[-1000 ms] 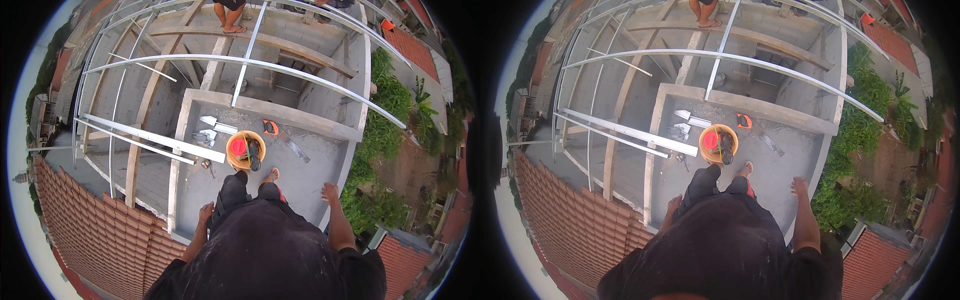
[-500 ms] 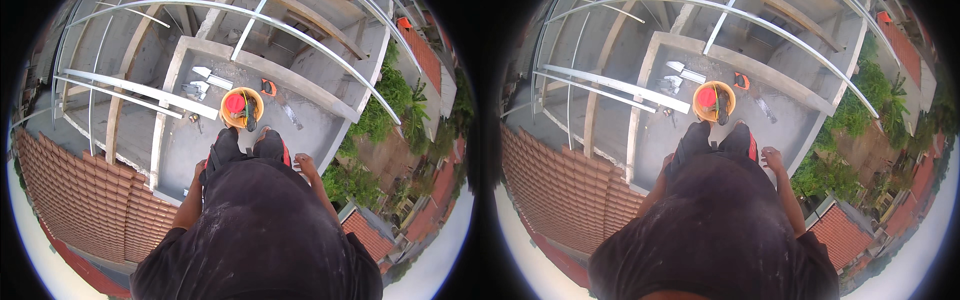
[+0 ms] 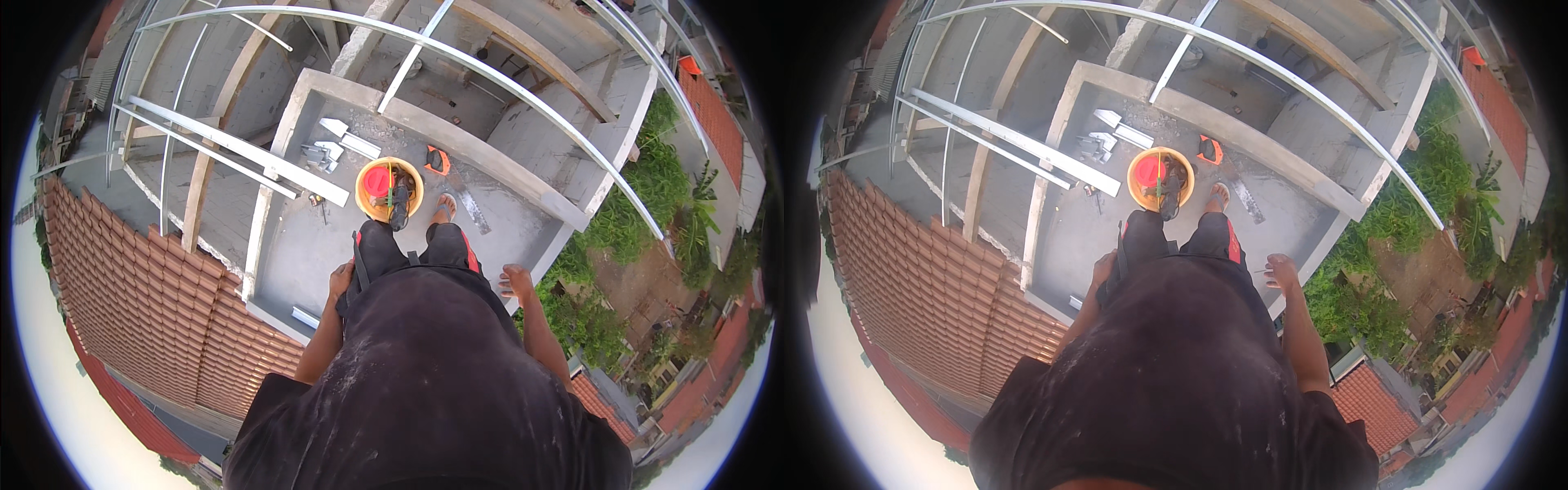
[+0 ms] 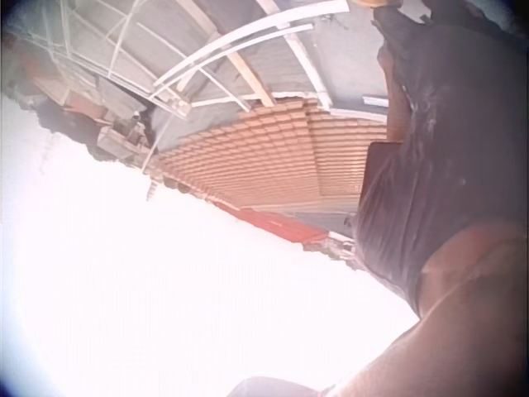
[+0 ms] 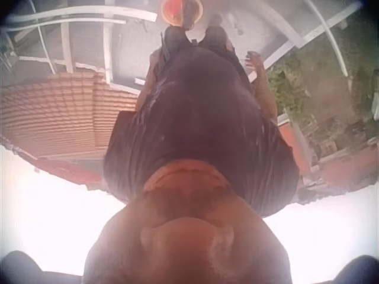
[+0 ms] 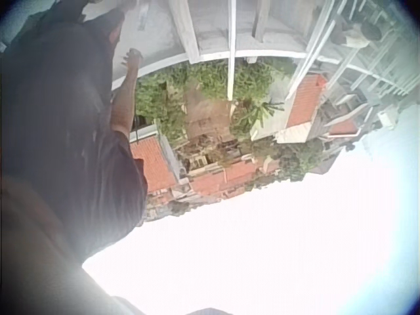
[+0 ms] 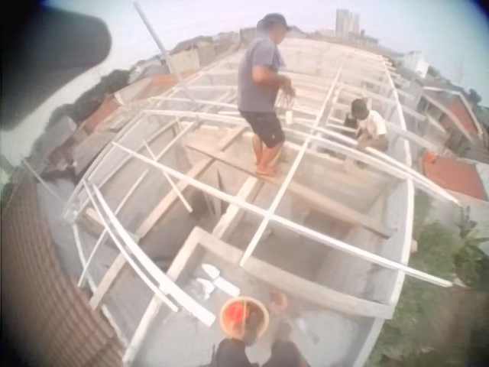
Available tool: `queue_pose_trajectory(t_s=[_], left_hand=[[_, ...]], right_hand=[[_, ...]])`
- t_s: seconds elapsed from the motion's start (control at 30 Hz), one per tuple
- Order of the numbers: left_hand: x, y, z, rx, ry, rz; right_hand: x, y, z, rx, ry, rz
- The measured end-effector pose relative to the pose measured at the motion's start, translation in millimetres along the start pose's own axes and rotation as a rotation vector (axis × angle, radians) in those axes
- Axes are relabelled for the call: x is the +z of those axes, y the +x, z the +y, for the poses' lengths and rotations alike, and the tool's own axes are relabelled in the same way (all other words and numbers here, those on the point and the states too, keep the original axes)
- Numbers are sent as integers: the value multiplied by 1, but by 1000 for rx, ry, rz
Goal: The person assembles a metal roof frame on a rooftop. They mark and cut metal bars using a grinder, then position and secure the bars into the frame structure with assistance from other workers.
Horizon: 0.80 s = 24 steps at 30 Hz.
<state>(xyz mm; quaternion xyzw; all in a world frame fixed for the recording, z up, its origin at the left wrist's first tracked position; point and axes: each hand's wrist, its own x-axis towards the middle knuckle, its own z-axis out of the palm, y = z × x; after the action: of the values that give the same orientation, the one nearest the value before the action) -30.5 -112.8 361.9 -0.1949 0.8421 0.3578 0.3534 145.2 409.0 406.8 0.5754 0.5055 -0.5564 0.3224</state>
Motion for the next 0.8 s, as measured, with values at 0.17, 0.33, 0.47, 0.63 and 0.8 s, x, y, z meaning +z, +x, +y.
queue_pose_trajectory(t_s=[0.17, 0.33, 0.47, 0.63, 0.8], left_hand=[[23, -60, 14, -75, -172, 104], [32, -119, -14, -87, -647, -114], [22, -108, -13, -151, -473, -107], [0, -48, 30, -184, -286, -98], [-23, 5, 59, -139, -252, -158]], right_hand=[[-72, 40, -65, -55, -100, 43], [-59, 52, -114, -146, -122, -6], [15, 7, -122, -317, -293, -153], [42, -15, -57, -420, -149, -315], [36, -82, -32, -10, 110, -386]])
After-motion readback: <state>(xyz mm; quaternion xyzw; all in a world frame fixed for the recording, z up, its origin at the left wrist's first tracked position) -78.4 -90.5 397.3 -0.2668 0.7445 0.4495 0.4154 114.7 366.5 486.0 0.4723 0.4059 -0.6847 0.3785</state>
